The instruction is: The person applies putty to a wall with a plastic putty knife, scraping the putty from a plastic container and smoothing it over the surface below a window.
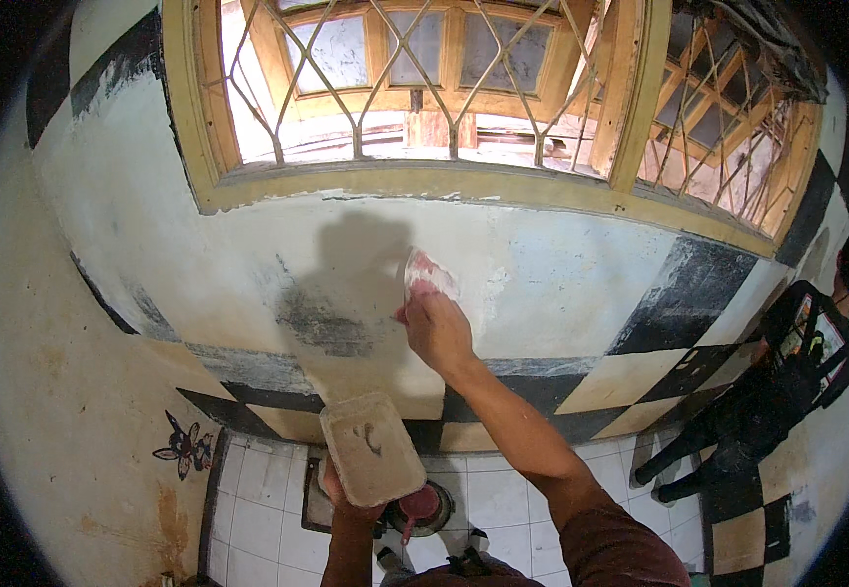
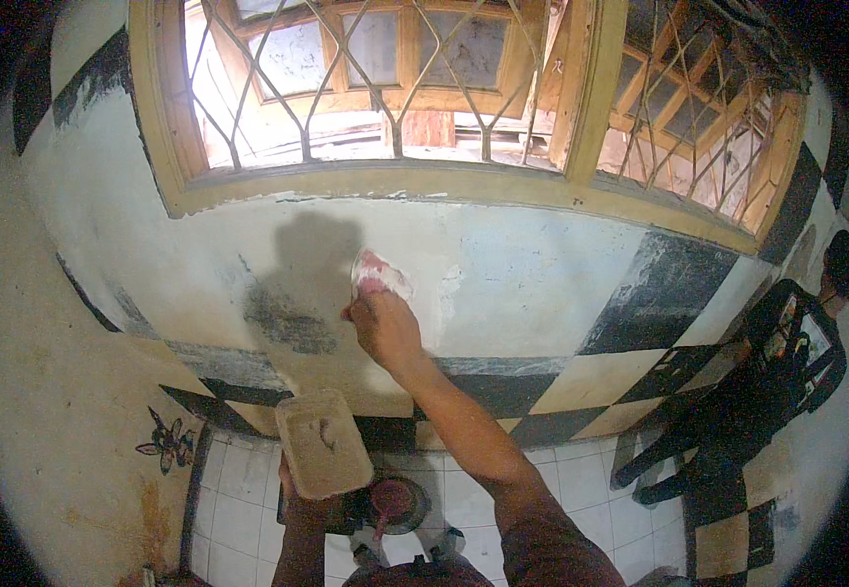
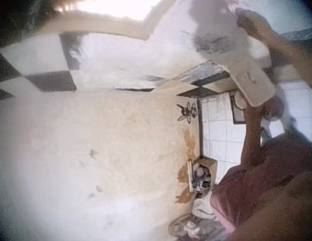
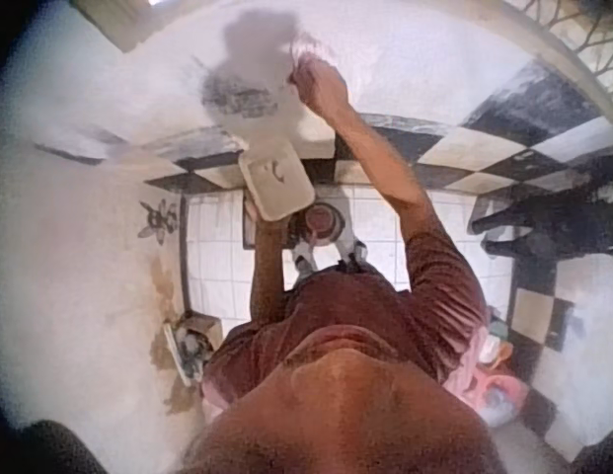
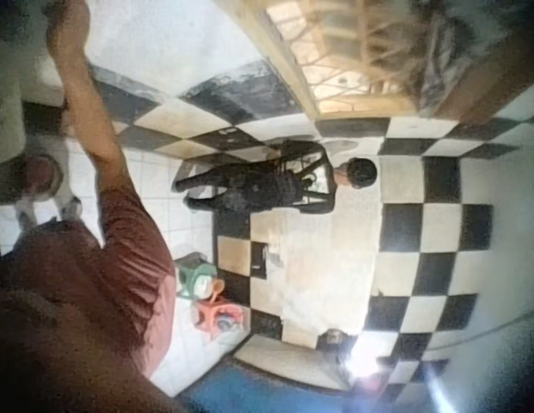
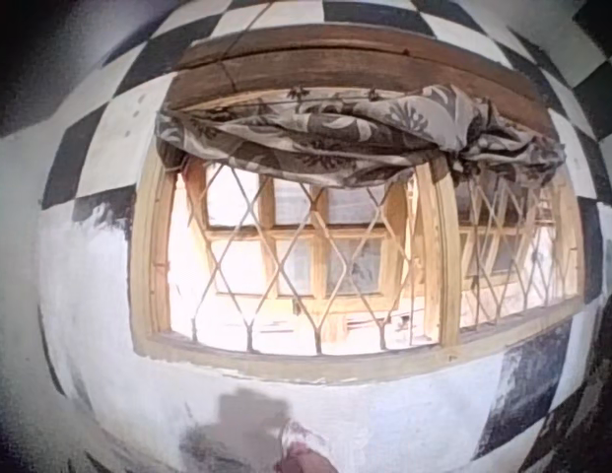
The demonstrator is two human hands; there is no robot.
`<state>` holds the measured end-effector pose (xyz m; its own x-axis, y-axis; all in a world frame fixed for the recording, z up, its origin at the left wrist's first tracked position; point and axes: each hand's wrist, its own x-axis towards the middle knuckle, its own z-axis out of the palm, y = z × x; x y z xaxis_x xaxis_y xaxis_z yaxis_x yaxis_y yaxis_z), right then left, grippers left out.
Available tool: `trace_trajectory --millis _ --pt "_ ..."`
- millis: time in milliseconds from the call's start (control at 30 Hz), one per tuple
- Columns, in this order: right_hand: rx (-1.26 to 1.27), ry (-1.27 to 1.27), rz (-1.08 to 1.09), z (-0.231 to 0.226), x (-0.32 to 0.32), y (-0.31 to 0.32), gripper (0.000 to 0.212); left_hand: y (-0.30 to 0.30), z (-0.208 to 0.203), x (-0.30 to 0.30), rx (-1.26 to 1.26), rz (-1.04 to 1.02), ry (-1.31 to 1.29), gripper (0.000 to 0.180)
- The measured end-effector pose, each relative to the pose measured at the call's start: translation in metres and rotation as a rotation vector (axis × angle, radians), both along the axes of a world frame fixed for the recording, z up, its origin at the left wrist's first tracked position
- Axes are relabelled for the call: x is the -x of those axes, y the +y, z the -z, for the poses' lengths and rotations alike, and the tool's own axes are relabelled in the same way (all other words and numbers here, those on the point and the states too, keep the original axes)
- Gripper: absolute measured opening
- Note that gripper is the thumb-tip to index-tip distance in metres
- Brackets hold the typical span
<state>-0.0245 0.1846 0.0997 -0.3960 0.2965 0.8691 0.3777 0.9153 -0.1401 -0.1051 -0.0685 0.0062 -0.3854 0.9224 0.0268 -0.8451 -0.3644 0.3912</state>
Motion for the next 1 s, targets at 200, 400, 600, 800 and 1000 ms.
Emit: trace_trajectory --millis 200,400,600,800,1000 --pt "-0.383 -0.212 0.124 -0.026 -0.099 0.029 0.014 0.003 0.027 0.000 0.050 -0.017 0.149 0.055" --pt "-0.302 -0.667 0.205 -0.012 -0.166 0.069 0.017 0.019 0.011 -0.028 0.066 0.026 0.148 0.056" --pt "-0.458 -0.405 0.191 -0.042 -0.192 0.059 0.012 0.039 0.026 -0.034 -0.125 0.177 -0.021 0.057" --pt "-0.226 -0.612 0.188 0.013 -0.226 0.074 0.019 0.052 0.046 -0.044 0.167 0.036 0.610 0.062" --pt "-0.355 -0.349 0.426 -0.039 -0.271 0.086 0.017 0.061 0.012 -0.070 0.294 -0.222 1.402 0.069"
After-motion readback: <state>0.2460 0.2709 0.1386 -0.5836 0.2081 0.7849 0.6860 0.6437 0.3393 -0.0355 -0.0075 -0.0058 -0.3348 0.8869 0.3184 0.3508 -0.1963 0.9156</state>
